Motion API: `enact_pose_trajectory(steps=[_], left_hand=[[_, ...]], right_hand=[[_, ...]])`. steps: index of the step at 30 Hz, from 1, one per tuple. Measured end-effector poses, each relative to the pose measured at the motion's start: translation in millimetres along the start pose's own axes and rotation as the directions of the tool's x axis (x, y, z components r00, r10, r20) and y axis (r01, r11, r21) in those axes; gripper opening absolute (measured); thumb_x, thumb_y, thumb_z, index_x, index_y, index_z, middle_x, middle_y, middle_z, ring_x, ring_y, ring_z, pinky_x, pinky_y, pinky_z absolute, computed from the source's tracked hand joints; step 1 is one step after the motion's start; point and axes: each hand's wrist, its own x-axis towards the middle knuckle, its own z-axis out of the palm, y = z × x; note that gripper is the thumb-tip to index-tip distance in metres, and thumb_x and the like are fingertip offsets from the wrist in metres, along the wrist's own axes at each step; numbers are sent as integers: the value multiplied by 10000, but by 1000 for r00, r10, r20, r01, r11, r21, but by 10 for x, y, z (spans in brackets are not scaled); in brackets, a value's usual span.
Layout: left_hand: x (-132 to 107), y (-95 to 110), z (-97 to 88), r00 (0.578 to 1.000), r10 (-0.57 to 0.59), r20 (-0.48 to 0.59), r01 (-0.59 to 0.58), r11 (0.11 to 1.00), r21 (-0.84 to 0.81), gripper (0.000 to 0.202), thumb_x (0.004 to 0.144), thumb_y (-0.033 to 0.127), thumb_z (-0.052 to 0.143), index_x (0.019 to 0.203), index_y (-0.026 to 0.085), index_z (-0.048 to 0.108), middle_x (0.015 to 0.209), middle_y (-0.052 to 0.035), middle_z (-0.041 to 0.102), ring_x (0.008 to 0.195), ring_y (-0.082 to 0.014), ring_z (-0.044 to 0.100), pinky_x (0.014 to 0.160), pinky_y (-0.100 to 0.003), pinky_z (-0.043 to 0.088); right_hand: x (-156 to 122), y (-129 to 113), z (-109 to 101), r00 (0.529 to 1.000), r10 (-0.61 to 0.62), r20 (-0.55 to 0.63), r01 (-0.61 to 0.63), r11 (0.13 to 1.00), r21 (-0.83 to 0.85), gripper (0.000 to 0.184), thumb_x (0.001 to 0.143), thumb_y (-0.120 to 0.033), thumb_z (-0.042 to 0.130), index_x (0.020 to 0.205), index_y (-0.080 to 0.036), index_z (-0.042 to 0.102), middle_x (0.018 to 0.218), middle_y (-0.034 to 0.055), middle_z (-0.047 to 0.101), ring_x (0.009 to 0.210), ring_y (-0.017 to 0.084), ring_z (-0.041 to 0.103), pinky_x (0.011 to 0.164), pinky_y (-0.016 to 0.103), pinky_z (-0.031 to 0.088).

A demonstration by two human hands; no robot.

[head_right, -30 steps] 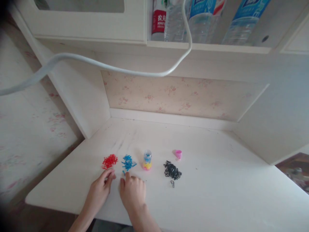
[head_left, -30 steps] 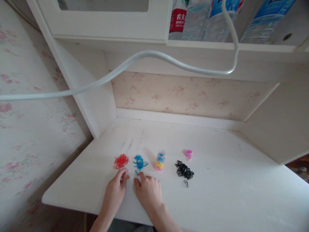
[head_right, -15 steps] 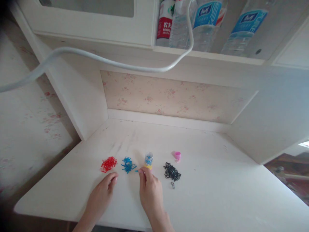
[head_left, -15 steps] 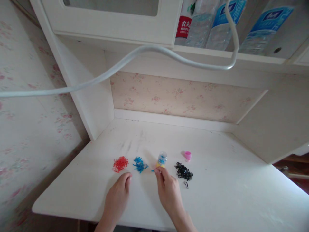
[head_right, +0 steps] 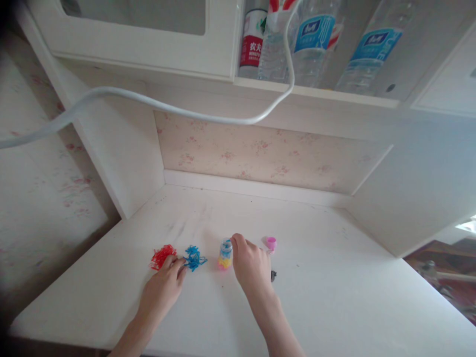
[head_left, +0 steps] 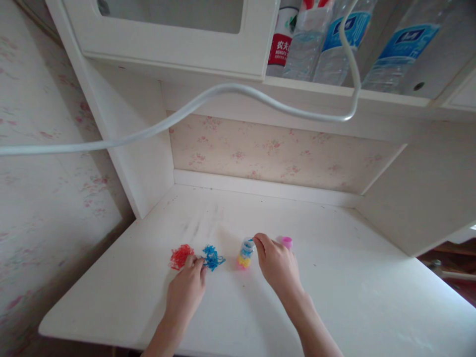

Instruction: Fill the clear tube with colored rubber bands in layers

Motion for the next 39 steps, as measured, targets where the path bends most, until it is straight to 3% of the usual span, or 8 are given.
enact_pose_trajectory(steps=[8,15,19,24,29,33,39], left_hand=[[31,5,12,1000,12,12,-12,999,-30,219,928,257,409,932,215,624,1037,-43,621,774,-145,662,628,-231,455],[13,-60,-4,1000,-11,19,13,995,-100,203,930,222,377,961,211,577,1017,-49,673,847,-187,675,640,-252,466],[-6,-83,-41,999,12,-45,-19,987,-159,210,942,241,354,948,215,562,978,-43,688,871,-198,676,678,-273,486],[35,-34,-101,976,72,-204,-127,953,-273,200,919,244,398,973,228,590,991,-47,694,874,-189,679,734,-283,519],[100,109,-158,948,116,-296,-232,889,-394,195,911,277,449,973,203,618,965,-59,710,859,-186,676,765,-307,533],[127,315,-272,943,126,-310,-267,841,-470,192,909,324,489,957,206,632,908,-45,719,751,-162,677,685,-274,542],[224,682,-502,916,204,-344,-362,790,-495,201,940,306,451,946,207,626,890,-38,689,816,-156,661,760,-275,528]], right_hand=[[20,-9,-6,1000,-11,-4,11,994,107,322,967,-367,388,952,-277,697,707,15,707,622,139,648,504,220,277],[-118,160,47,984,149,-99,-102,923,371,373,949,-458,393,944,-238,694,570,-6,634,504,122,563,538,204,342],[-343,244,233,970,238,-57,-176,840,513,429,927,-515,403,900,-206,700,578,-3,619,497,119,535,533,201,367],[-680,280,594,959,266,101,-273,763,586,463,917,-538,396,901,-193,706,559,-7,603,469,128,502,466,211,339],[-895,248,761,969,188,162,-248,767,591,451,931,-509,386,877,-200,710,574,6,635,482,133,544,486,211,352],[-923,243,766,976,138,167,-210,795,570,430,937,-487,387,893,-209,712,592,13,657,492,136,560,496,211,344],[-922,264,758,976,128,176,-209,774,597,374,942,-437,396,893,-226,700,618,2,664,500,122,555,506,202,330]])
